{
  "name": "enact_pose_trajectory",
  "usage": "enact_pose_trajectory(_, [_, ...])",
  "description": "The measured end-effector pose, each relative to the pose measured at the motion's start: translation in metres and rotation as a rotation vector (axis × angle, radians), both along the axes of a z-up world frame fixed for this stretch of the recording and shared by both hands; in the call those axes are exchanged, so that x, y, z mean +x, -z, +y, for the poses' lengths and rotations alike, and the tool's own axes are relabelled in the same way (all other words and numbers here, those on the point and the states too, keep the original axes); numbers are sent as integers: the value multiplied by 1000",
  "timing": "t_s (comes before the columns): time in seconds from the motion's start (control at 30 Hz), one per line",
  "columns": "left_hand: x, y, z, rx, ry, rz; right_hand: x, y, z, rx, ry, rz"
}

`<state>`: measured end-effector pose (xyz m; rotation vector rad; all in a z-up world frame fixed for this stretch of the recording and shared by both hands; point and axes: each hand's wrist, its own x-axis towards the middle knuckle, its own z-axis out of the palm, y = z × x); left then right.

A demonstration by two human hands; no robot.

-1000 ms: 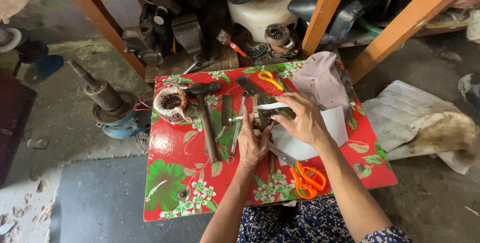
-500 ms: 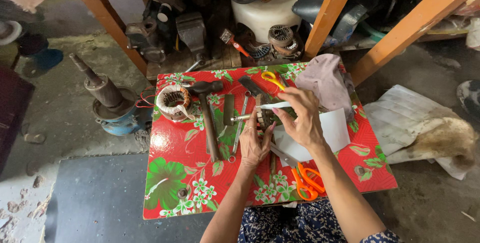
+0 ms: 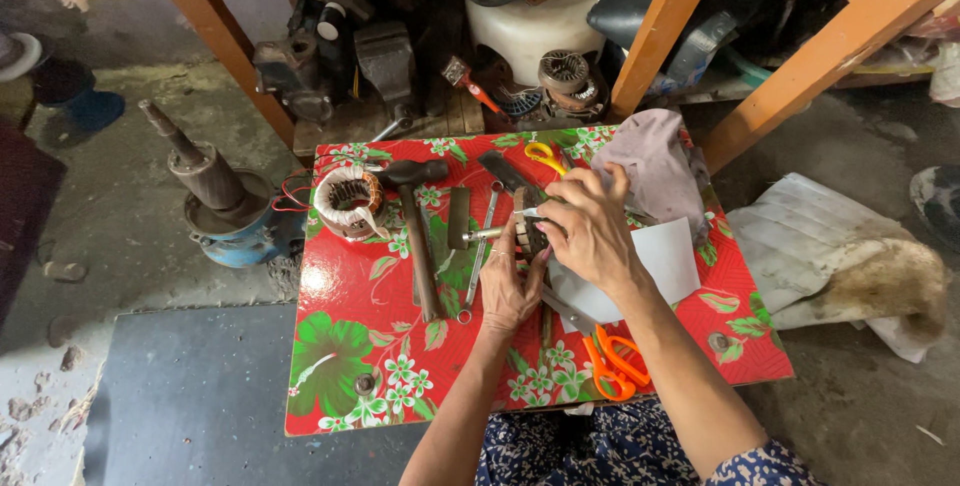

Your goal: The person uses yellow-handled scissors to trim a small metal component on a floral table. They then fold and cut a white sheet of paper, inserting the cut piece into the metal component.

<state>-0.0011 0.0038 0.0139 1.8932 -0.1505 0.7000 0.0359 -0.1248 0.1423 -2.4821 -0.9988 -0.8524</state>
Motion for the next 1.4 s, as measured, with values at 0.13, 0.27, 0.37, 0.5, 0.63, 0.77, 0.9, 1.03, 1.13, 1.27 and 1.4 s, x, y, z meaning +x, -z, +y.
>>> enact_pose_trajectory(0.13, [-3, -5, 1, -6, -7, -38, -6, 0, -5, 173, -14, -102])
enact_pose_trajectory(0.27, [-2, -8, 0, -24, -1, -49, -4, 21, -31, 847, 114, 12])
enact_pose_trajectory(0.37, [-3, -7, -2, -8, -18, -6, 9, 46, -28, 1350, 8, 484])
enact_pose_trajectory(0.5, [2, -3, -2, 18, -28, -13, 0, 80, -2, 1225, 87, 1068])
enact_pose_trajectory(0.63, [1, 3, 0, 9, -36, 19, 15, 80, 6, 1346, 79, 1208])
enact_pose_trajectory(0.77, [0, 5, -2, -1, -9, -35, 28, 79, 11, 1344, 166, 1319])
enact_pose_trajectory(0.9, [0, 5, 1, 5, -37, -16, 33, 89, 19, 1379, 179, 1356])
enact_pose_trajectory(1.03, [1, 6, -1, -30, -2, -65, 38, 95, 21, 1377, 215, 1323])
enact_pose_trajectory(1.13, [1, 7, -1, -13, -33, -16, 39, 97, 25, 1380, 220, 1312])
enact_pose_trajectory(1.27, [1, 7, 1, 11, -37, -8, 39, 95, 25, 1380, 192, 1290])
enact_pose_trajectory(1.4, [0, 6, 0, 11, -36, -42, 40, 95, 26, 1391, 191, 1271])
